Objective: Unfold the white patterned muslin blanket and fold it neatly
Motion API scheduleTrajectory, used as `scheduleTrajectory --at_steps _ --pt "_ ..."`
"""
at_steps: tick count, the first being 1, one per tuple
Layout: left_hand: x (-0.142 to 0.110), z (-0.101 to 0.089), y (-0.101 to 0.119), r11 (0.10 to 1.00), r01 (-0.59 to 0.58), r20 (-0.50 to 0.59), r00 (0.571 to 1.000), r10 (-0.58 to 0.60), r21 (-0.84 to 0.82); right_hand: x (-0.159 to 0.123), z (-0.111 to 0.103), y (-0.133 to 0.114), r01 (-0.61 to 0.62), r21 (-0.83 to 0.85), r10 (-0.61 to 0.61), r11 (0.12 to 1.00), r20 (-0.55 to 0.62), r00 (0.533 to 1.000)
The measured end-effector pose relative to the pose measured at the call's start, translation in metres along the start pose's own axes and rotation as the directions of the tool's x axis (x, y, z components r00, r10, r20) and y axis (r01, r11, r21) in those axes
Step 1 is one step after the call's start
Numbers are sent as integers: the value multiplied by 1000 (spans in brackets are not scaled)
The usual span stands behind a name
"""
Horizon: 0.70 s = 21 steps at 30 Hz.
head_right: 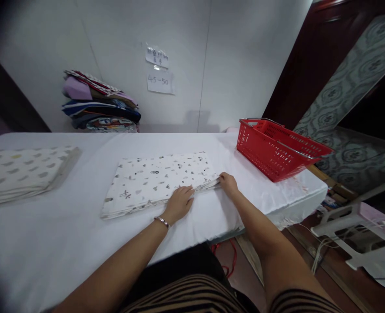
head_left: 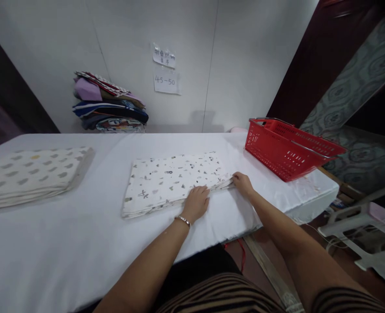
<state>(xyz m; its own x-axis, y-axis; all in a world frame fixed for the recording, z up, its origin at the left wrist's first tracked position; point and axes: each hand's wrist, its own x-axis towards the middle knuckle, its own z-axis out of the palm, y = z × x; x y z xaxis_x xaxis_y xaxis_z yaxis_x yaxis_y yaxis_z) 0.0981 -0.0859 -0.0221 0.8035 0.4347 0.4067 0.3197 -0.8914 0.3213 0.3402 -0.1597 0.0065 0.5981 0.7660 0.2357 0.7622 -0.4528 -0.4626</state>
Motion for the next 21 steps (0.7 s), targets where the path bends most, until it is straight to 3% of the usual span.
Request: scheduleTrajectory --at_steps 6,16,21 --pt "1 -1 1 1000 9 3 1000 -9 -2 -14 -2 14 -23 -88 31 996 83 996" --pt "1 -2 3 1000 9 18 1000 -9 -4 -8 1 9 -115 -210 145 971 133 980" --pt "1 -5 6 989 121 -43 992 -117 81 -5 1 8 -145 -204 180 968 165 970"
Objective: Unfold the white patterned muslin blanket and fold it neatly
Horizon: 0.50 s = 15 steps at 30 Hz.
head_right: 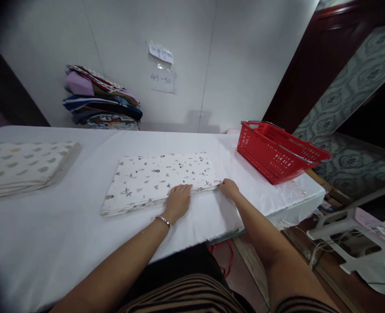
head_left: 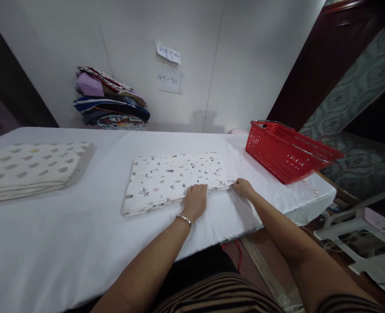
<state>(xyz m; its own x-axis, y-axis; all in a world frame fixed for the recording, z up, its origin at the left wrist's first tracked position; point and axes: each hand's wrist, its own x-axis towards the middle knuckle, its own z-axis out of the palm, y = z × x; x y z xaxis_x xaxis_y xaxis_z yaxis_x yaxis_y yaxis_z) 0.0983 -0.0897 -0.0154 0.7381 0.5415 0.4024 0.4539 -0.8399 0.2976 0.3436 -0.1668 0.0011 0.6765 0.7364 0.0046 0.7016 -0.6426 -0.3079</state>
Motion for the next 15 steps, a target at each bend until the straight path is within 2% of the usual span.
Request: scheduleTrajectory --at_steps 4,11,15 --pt "1 0 -1 997 52 23 998 -53 53 1 -2 -2 -7 43 8 999 -8 1000" --pt "2 4 -10 993 0 45 999 -6 121 -3 -3 5 -49 236 33 971 73 997" --pt "0 2 -15 989 -32 79 997 21 147 -13 -2 13 -32 300 14 953 63 998"
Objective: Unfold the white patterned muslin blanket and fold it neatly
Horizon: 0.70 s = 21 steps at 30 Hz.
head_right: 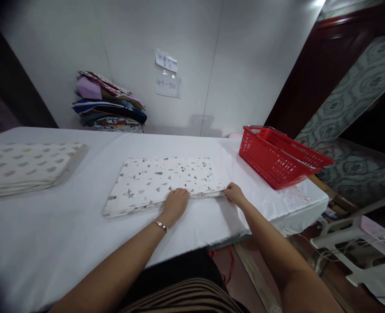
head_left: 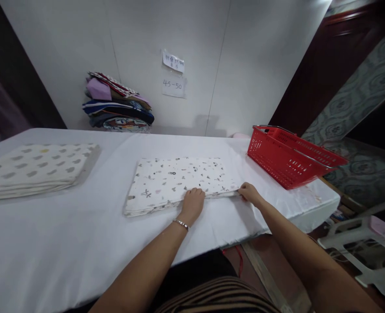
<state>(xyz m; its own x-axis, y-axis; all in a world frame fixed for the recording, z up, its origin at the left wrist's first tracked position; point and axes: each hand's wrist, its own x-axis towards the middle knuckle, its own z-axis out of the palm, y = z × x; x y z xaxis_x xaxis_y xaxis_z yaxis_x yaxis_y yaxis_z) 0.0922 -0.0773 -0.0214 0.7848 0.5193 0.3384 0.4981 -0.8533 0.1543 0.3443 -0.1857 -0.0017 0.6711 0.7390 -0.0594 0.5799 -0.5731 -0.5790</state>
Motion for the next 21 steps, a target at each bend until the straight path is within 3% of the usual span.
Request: scheduleTrajectory --at_steps 6,9,14,17,21 --pt "0 -3 9 999 -49 -50 998 50 5 -12 2 3 73 12 -72 997 -51 996" --pt "9 -4 26 986 -159 -61 986 156 -52 -15 0 2 73 58 -72 996 -14 997" --pt "28 4 62 918 -367 -31 930 366 -153 -16 -1 4 32 156 -46 987 87 995" --pt "31 14 71 913 -369 0 927 374 -173 -16 -4 5 -31 281 -12 959 153 988" --pt "27 22 70 916 -352 -11 934 357 -194 -17 -14 4 -235 563 49 793 325 944"
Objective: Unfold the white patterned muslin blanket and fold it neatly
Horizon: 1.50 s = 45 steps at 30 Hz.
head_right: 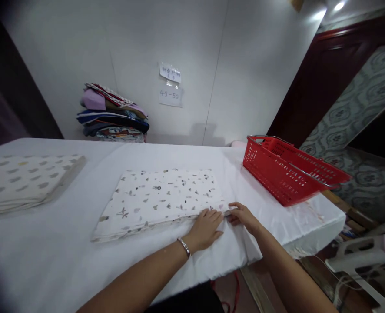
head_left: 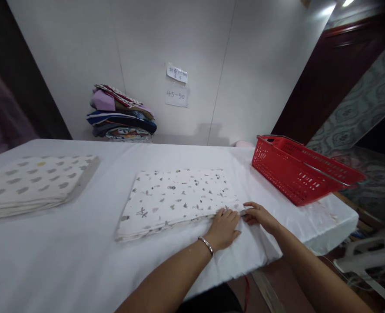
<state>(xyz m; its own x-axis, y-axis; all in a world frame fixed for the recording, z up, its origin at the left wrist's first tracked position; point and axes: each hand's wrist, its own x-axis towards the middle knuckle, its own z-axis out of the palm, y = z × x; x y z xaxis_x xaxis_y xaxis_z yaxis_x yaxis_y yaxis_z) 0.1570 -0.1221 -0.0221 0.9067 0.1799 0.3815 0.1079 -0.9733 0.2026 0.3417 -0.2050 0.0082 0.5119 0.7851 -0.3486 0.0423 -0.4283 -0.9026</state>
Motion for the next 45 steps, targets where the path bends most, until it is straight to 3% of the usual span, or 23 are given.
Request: scheduleTrajectory --at_steps 3,15,26,32,39,42,45 --pt "-3 1 -1 1000 0 -19 1000 -1 -14 2 -2 -3 -29 20 28 999 25 999" --pt "-3 -6 -5 985 39 63 998 -28 -171 73 16 -32 48 -383 -90 923 -95 991" --pt "-2 -8 -6 949 61 70 997 -41 -310 173 40 -65 125 -282 -184 951 -193 964" --pt "0 -8 -6 943 89 64 995 -72 -322 217 53 -75 182 -352 -293 918 -293 910" --pt "1 -6 -6 954 80 62 996 -65 -288 212 53 -72 200 -514 -373 834 -260 891" --pt "0 -8 -6 958 72 58 997 -58 -277 185 52 -73 227 -569 -415 791 -226 881" --pt "0 -9 -6 957 71 60 997 -56 -281 145 56 -68 345 -630 -506 696 -90 858"
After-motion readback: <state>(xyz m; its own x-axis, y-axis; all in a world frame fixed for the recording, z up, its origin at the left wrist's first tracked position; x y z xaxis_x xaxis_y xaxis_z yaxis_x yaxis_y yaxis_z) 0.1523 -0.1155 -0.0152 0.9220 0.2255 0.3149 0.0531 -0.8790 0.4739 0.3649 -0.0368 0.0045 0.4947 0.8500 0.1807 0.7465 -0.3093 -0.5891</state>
